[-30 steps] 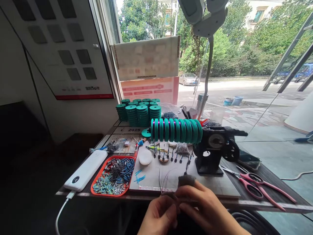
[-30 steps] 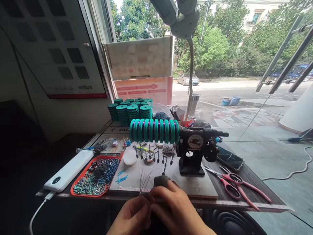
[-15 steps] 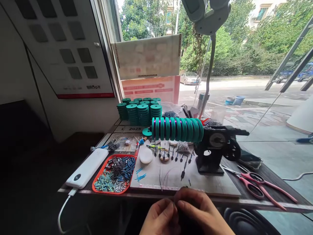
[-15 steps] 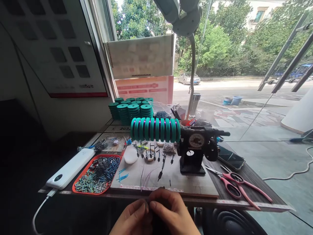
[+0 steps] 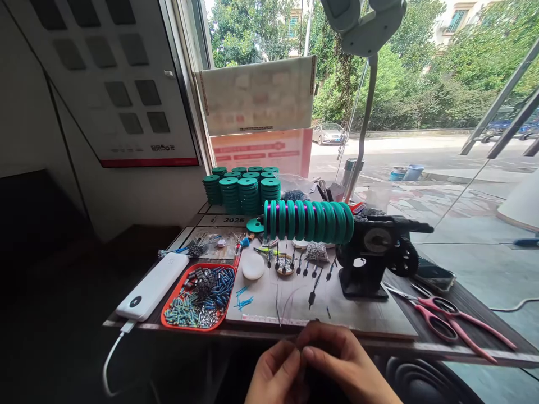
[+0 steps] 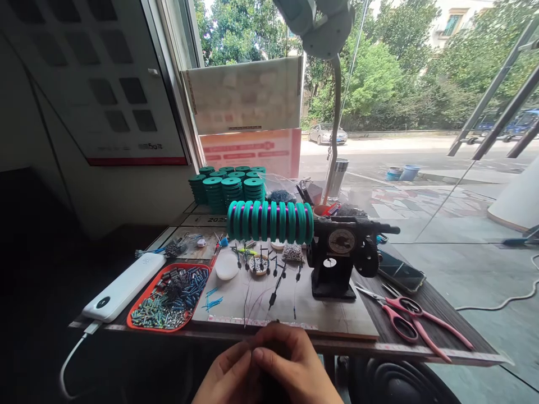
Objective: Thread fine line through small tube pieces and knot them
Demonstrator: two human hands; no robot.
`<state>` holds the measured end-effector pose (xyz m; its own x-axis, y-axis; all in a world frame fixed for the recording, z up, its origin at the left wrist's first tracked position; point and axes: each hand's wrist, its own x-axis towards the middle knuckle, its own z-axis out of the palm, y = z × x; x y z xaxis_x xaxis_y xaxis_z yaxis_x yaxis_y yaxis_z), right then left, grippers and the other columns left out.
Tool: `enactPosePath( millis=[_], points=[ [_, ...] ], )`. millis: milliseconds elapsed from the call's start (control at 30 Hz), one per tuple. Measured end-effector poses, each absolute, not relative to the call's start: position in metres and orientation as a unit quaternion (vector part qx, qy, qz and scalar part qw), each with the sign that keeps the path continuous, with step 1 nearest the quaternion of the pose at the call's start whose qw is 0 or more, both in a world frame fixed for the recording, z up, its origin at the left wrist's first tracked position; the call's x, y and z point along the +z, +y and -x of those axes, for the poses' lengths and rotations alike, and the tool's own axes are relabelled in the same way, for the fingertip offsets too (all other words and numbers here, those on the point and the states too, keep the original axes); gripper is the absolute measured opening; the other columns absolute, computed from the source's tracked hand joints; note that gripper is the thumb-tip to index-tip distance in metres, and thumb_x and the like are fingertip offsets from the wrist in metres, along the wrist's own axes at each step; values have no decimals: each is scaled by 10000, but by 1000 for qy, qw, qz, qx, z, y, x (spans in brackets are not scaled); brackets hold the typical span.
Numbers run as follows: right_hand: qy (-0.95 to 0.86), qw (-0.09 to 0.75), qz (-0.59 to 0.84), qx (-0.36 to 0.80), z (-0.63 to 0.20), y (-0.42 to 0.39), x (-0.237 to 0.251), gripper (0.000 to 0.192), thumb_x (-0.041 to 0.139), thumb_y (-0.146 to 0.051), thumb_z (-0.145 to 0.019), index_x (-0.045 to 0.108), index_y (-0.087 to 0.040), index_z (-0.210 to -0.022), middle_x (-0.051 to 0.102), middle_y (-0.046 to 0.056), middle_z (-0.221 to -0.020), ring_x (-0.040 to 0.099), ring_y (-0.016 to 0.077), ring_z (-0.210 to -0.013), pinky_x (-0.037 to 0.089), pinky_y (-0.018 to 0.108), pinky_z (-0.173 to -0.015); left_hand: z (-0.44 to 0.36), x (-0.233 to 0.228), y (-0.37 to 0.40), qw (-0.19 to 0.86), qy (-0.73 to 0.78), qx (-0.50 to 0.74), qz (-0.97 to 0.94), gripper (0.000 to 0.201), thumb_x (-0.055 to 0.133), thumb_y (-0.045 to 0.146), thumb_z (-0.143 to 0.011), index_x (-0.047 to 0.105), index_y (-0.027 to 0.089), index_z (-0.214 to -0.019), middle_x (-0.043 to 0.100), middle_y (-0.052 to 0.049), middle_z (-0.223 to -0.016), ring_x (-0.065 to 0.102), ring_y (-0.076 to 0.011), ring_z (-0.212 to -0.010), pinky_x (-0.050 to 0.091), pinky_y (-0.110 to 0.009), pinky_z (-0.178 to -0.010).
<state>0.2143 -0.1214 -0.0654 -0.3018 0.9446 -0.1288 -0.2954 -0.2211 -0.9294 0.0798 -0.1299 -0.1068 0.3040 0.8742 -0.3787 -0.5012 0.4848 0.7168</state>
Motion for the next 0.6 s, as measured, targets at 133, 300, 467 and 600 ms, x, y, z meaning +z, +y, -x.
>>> enactPosePath(
  millis=[133,300,467,600],
  points=[
    [-431,492,399,643,-210,-122,-69,332,786,-449,-608,644,-152,-651,583,-4,-623,511,122,-630,406,221,-607,-80,-110,-131,677,445,485,-329,447,780,571,-511,679,142,-589,428,49,-505,312,-40,-439,222,-197,-432],
    [-344,495,346,719,-207,-126,-87,296,790,-403,-634,628,-164,-701,585,-14,-654,519,107,-625,398,208,-595,-77,-117,-134,633,446,513,-370,431,750,567,-569,737,155,-696,507,21,-543,347,-66,-464,320,-220,-488],
    [-317,474,286,770,-209,-127,-102,250,767,-355,-688,612,-162,-725,566,-11,-661,525,110,-627,397,232,-603,-76,-114,-135,673,431,475,-368,457,756,580,-548,726,137,-659,457,36,-503,318,-48,-444,276,-199,-453],
    [-304,470,281,779,-211,-127,-107,253,764,-352,-690,606,-163,-746,569,-8,-676,533,113,-622,392,237,-595,-76,-104,-137,696,422,462,-352,414,781,535,-553,714,140,-658,412,56,-492,296,-28,-438,245,-181,-457]
  ],
)
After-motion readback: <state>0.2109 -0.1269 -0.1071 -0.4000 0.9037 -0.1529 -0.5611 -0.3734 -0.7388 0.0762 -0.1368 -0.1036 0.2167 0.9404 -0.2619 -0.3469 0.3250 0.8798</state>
